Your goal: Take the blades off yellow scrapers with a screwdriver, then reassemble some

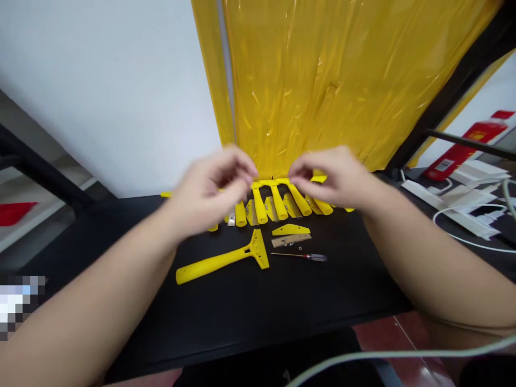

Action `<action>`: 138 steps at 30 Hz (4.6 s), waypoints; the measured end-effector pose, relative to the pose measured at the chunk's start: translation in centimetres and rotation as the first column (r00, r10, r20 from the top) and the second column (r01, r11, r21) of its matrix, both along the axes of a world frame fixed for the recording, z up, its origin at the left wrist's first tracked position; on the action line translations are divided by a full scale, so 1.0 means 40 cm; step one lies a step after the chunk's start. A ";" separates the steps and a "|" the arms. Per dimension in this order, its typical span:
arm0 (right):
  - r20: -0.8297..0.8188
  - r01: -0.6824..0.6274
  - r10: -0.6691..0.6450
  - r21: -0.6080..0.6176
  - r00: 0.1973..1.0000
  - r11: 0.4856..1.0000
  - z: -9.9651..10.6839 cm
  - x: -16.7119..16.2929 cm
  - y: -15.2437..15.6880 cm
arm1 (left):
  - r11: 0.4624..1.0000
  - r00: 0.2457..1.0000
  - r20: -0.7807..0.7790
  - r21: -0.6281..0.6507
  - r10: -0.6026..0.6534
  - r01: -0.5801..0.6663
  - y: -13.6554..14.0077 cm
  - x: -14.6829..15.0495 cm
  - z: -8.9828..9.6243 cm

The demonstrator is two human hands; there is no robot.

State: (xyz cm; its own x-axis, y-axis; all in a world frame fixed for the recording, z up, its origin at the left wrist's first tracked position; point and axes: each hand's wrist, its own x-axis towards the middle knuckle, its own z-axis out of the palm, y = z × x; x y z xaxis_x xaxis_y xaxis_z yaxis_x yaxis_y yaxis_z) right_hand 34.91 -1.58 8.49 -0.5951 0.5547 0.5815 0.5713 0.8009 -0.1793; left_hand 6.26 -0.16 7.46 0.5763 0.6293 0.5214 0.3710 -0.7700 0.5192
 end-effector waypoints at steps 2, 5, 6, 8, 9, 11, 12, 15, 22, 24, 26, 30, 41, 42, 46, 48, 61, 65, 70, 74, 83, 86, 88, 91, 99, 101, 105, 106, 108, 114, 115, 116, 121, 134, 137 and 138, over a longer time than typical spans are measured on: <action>0.192 -0.024 0.050 -0.137 0.980 0.990 -0.076 -0.007 0.014 | 0.999 0.971 -0.236 0.005 -0.044 0.046 -0.013 0.006 -0.059; 0.263 -0.024 0.095 -0.258 0.960 0.966 -0.182 0.000 0.022 | 0.997 0.881 -0.472 0.042 -0.040 0.068 -0.028 -0.008 -0.159; 0.281 0.001 0.079 -0.275 0.957 0.961 -0.207 0.006 0.022 | 0.998 0.866 -0.499 0.041 -0.027 0.055 -0.031 -0.017 -0.186; 0.311 0.040 0.060 -0.306 0.949 0.951 -0.237 0.017 0.019 | 0.998 0.844 -0.536 0.031 -0.026 0.051 -0.036 -0.034 -0.220; 0.319 0.053 0.054 -0.319 0.946 0.946 -0.243 0.021 0.017 | 0.998 0.832 -0.553 0.023 -0.030 0.052 -0.037 -0.041 -0.228; 0.318 0.066 0.053 -0.350 0.946 0.934 -0.245 0.026 0.016 | 0.998 0.809 -0.586 0.009 -0.044 0.061 -0.038 -0.048 -0.233; 0.312 0.069 0.053 -0.368 0.949 0.927 -0.243 0.027 0.016 | 0.998 0.800 -0.598 0.004 -0.049 0.064 -0.038 -0.048 -0.232; 0.302 0.081 0.061 -0.436 0.951 0.896 -0.237 0.027 0.016 | 0.998 0.790 -0.611 -0.009 -0.058 0.066 -0.036 -0.045 -0.232; 0.312 0.121 0.124 -0.661 0.942 0.741 -0.227 0.024 -0.002 | 0.995 0.795 -0.599 -0.038 -0.098 0.094 -0.031 -0.042 -0.247; 0.305 0.121 0.138 -0.696 0.942 0.708 -0.224 0.021 -0.009 | 0.995 0.792 -0.602 -0.033 -0.097 0.097 -0.031 -0.042 -0.247; 0.313 0.137 0.127 -0.697 0.941 0.704 -0.223 0.018 -0.015 | 0.994 0.791 -0.603 -0.032 -0.103 0.106 -0.032 -0.041 -0.245; 0.335 0.183 0.096 -0.707 0.937 0.684 -0.222 0.009 -0.021 | 0.992 0.790 -0.601 -0.038 -0.121 0.123 -0.033 -0.038 -0.242; 0.295 0.093 0.160 -0.690 0.942 0.718 -0.238 0.010 -0.013 | 0.993 0.809 -0.576 -0.072 -0.116 0.091 -0.038 -0.033 -0.242; 0.294 0.091 0.158 -0.682 0.943 0.725 -0.238 0.010 -0.013 | 0.993 0.810 -0.574 -0.077 -0.119 0.092 -0.038 -0.034 -0.242; 0.283 0.082 0.156 -0.677 0.946 0.732 -0.235 0.010 -0.012 | 0.990 0.810 -0.570 -0.103 -0.135 0.093 -0.038 -0.034 -0.239; 0.278 0.087 0.147 -0.681 0.949 0.727 -0.232 0.012 -0.012 | 0.990 0.809 -0.571 -0.112 -0.139 0.091 -0.038 -0.034 -0.237; 0.331 0.112 0.113 -0.590 0.937 0.800 -0.236 0.014 0.004 | 0.990 0.804 -0.579 -0.102 -0.136 0.095 -0.035 -0.037 -0.244; 0.366 0.152 0.082 -0.567 0.927 0.810 -0.238 0.009 0.003 | 0.990 0.795 -0.592 -0.111 -0.134 0.085 -0.037 -0.038 -0.242; 0.371 0.244 0.004 -0.618 0.929 0.747 -0.239 -0.001 -0.005 | 0.989 0.797 -0.587 -0.114 -0.140 0.090 -0.034 -0.038 -0.244; 0.403 0.313 -0.039 -0.643 0.914 0.699 -0.237 -0.005 -0.016 | 0.989 0.806 -0.574 -0.108 -0.142 0.097 -0.033 -0.038 -0.246; 0.403 0.290 0.031 -0.709 0.915 0.642 -0.231 -0.007 -0.022 | 0.989 0.812 -0.564 -0.096 -0.146 0.112 -0.032 -0.036 -0.243; 0.396 0.281 -0.007 -0.639 0.918 0.716 -0.233 -0.007 -0.023 | 0.989 0.819 -0.554 -0.094 -0.150 0.117 -0.031 -0.037 -0.246; 0.391 0.269 -0.018 -0.598 0.920 0.755 -0.234 -0.006 -0.024 | 0.989 0.816 -0.559 -0.095 -0.147 0.113 -0.031 -0.037 -0.247; 0.378 0.250 -0.008 -0.597 0.926 0.762 -0.235 -0.007 -0.026 | 0.989 0.810 -0.567 -0.104 -0.149 0.110 -0.031 -0.038 -0.247; 0.372 0.231 0.020 -0.618 0.928 0.752 -0.233 -0.013 -0.029 | 0.988 0.812 -0.562 -0.095 -0.156 0.124 -0.034 -0.035 -0.241; 0.372 0.236 0.019 -0.628 0.928 0.742 -0.233 -0.013 -0.029 | 0.988 0.812 -0.564 -0.088 -0.153 0.126 -0.034 -0.035 -0.241; 0.355 0.231 0.028 -0.664 0.934 0.711 -0.235 -0.015 -0.031 | 0.988 0.806 -0.571 -0.085 -0.154 0.128 -0.034 -0.036 -0.241; 0.347 0.228 0.026 -0.668 0.937 0.708 -0.236 -0.016 -0.032 | 0.988 0.804 -0.574 -0.087 -0.153 0.126 -0.034 -0.036 -0.242; 0.342 0.223 0.020 -0.655 0.939 0.722 -0.236 -0.017 -0.031 | 0.988 0.803 -0.577 -0.089 -0.151 0.122 -0.034 -0.037 -0.243; 0.345 0.228 -0.003 -0.615 0.939 0.755 -0.230 0.019 -0.019 | 0.987 0.796 -0.584 -0.101 -0.159 0.124 -0.035 -0.040 -0.245; 0.352 0.238 -0.008 -0.616 0.936 0.751 -0.230 0.028 -0.017 | 0.987 0.796 -0.584 -0.099 -0.159 0.125 -0.035 -0.040 -0.245; 0.366 0.255 -0.017 -0.615 0.931 0.746 -0.229 0.037 -0.015 | 0.987 0.796 -0.583 -0.098 -0.160 0.127 -0.034 -0.040 -0.245; 0.426 0.337 -0.059 -0.617 0.903 0.712 -0.232 0.057 -0.008 | 0.987 0.791 -0.591 -0.101 -0.160 0.125 -0.032 -0.042 -0.246; 0.494 0.356 -0.002 -0.624 0.870 0.696 -0.217 0.053 -0.008 | 0.988 0.783 -0.603 -0.104 -0.152 0.111 -0.032 -0.039 -0.246; 0.508 0.365 -0.001 -0.617 0.861 0.697 -0.217 0.053 -0.009 | 0.987 0.784 -0.600 -0.107 -0.158 0.117 -0.032 -0.040 -0.246; 0.508 0.365 -0.001 -0.617 0.861 0.697 -0.216 0.052 -0.009 | 0.987 0.784 -0.600 -0.107 -0.160 0.119 -0.032 -0.040 -0.246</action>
State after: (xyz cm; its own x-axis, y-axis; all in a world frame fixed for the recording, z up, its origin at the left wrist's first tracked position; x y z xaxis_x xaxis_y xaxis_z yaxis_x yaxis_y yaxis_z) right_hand 37.00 -1.95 -0.17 -0.5156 0.8044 -0.2952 0.8478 0.4291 -0.3116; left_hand 4.66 -1.44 -2.39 0.8444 0.5357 0.0000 0.5156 -0.8127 0.2716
